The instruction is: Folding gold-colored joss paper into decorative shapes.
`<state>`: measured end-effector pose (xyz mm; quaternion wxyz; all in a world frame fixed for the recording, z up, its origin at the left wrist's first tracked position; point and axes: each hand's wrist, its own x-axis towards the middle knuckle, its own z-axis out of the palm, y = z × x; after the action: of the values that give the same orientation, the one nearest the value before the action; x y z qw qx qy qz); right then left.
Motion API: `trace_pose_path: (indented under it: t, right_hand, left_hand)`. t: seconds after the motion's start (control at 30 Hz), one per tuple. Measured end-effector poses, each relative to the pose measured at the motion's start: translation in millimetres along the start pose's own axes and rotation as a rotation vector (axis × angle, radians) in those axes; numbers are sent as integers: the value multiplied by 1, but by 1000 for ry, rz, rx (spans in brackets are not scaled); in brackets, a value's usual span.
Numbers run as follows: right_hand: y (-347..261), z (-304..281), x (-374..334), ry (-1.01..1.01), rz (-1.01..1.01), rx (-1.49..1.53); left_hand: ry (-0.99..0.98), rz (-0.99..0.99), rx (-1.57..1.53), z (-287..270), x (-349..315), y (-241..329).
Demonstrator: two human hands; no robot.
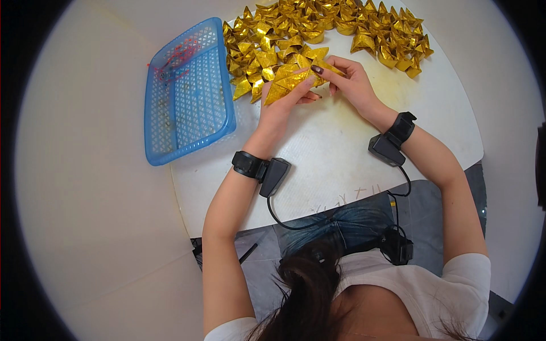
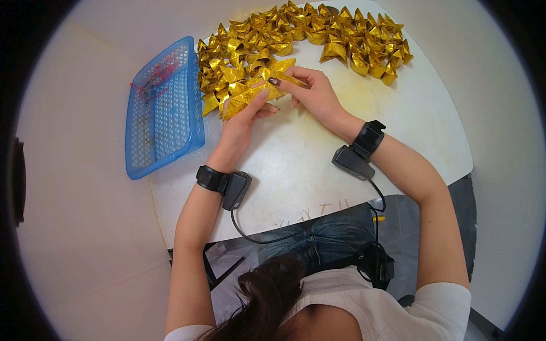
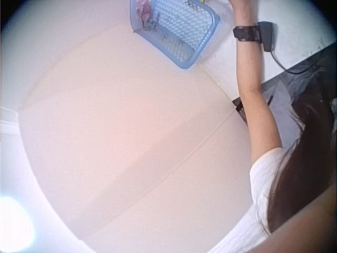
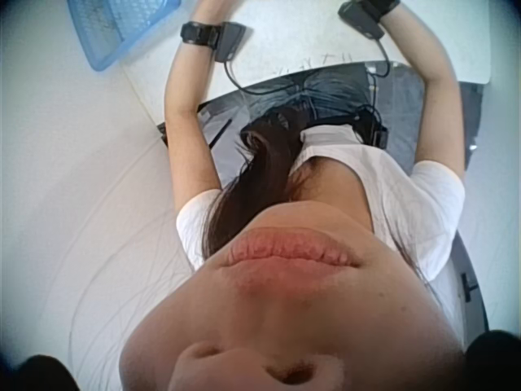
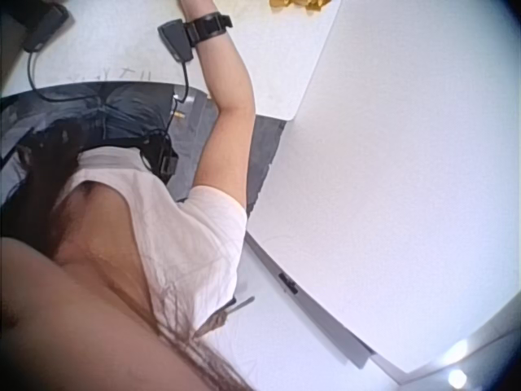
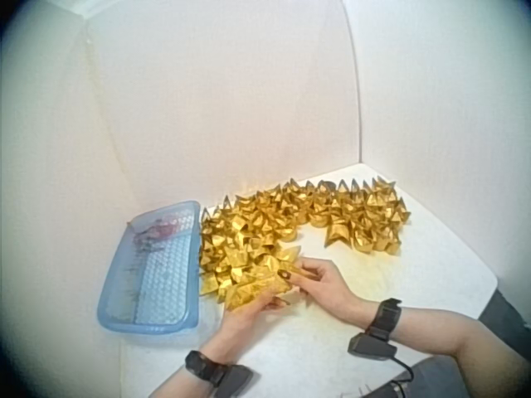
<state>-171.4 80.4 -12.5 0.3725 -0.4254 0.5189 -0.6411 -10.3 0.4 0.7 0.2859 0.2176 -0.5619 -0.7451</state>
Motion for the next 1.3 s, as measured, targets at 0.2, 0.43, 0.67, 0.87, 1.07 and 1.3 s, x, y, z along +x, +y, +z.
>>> trace_pose_path:
  t: [0.2, 0.43, 0.67, 0.87, 1.07, 1.3]
  right_hand:
    - [-1, -1, 1, -19, 4, -35]
    - [0, -1, 1, -44, -9, -25]
    - [2, -2, 1, -58, -24, -28]
    - [1, -1, 2, 0, 33, 65]
    - [3, -1, 2, -37, 97, 59]
    - [-1, -4, -2, 16, 116, 149]
  left_hand:
    - [14, -4, -14, 1, 2, 0]
    - [27, -6, 0, 1, 2, -1]
    - [38, -26, 1, 1, 3, -1]
    - [53, -49, -30, 1, 3, 0]
    - [45, -57, -23, 0, 3, 1]
    - [41, -72, -21, -2, 4, -1]
